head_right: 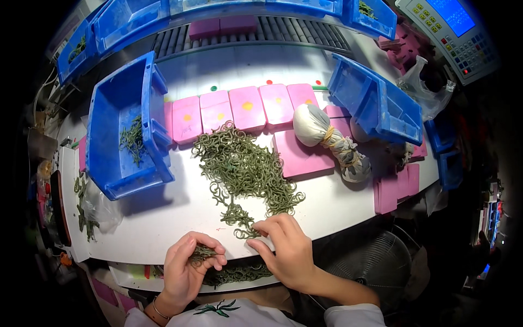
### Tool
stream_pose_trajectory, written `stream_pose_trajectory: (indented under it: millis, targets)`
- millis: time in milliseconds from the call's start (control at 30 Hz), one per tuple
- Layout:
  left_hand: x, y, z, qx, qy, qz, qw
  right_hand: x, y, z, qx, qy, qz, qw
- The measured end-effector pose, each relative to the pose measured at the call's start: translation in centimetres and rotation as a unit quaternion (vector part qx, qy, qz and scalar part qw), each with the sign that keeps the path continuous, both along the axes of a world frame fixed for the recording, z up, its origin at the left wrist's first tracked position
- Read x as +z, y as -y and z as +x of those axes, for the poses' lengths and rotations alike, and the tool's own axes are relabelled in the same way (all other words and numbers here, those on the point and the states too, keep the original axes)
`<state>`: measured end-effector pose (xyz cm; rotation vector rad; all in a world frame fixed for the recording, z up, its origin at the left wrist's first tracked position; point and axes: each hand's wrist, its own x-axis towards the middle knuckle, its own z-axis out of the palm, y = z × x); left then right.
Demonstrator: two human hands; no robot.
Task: Sorting and organizing small green component loops into blue plastic bins on a production table.
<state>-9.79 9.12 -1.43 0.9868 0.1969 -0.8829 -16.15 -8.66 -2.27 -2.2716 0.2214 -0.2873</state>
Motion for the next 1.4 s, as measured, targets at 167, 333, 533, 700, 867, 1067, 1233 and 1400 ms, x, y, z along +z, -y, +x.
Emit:
stream_pose_trajectory:
  millis: [167, 333, 533, 700, 867, 1067, 1233, 1400]
  targets:
    - [0.0, 0.0, 0.0, 0.000, 0.000, 0.000, 1.000, 0.3, -0.2, 0.1, -0.007, -0.032, 0.000, 0.999]
    - [0.0, 0.0, 0.0, -0.005, 0.009, 0.004, 1.000, 0.6, 0.3, -0.3, 0.002, -0.066, 0.161, 0.985]
    - [0.1, 0.7, 0.6, -0.054, -0.050, -0.049, 0.996, 2.9, -0.6, 1.1, 0.064, -0.080, 0.339, 0.935]
    - [-0.7, 0.1, 0.5, -0.044, -0.044, -0.084, 0.995, 1.0, -1.0, 3.1, 0.003, 0.036, 0.073, 0.997]
    - [-0.6, -0.7, 0.5, -0.028, -0.018, -0.055, 0.998, -0.1, -1.1, 3.4, -0.004, 0.039, 0.011, 0.999]
    - [-0.2, -0.3, 0.5, 0.000, -0.012, -0.026, 1.000, 1.4, 0.7, 3.5, -0.047, -0.053, 0.339, 0.938]
    - [-0.5, 0.4, 0.8, -0.013, -0.009, -0.029, 0.999, 3.1, 1.1, 3.6, -0.059, -0.138, 0.447, 0.882]
    - [-0.4, 0.7, 0.7, -0.043, -0.049, -0.137, 0.988, 4.2, -0.7, 2.6, 0.043, -0.074, 0.307, 0.948]
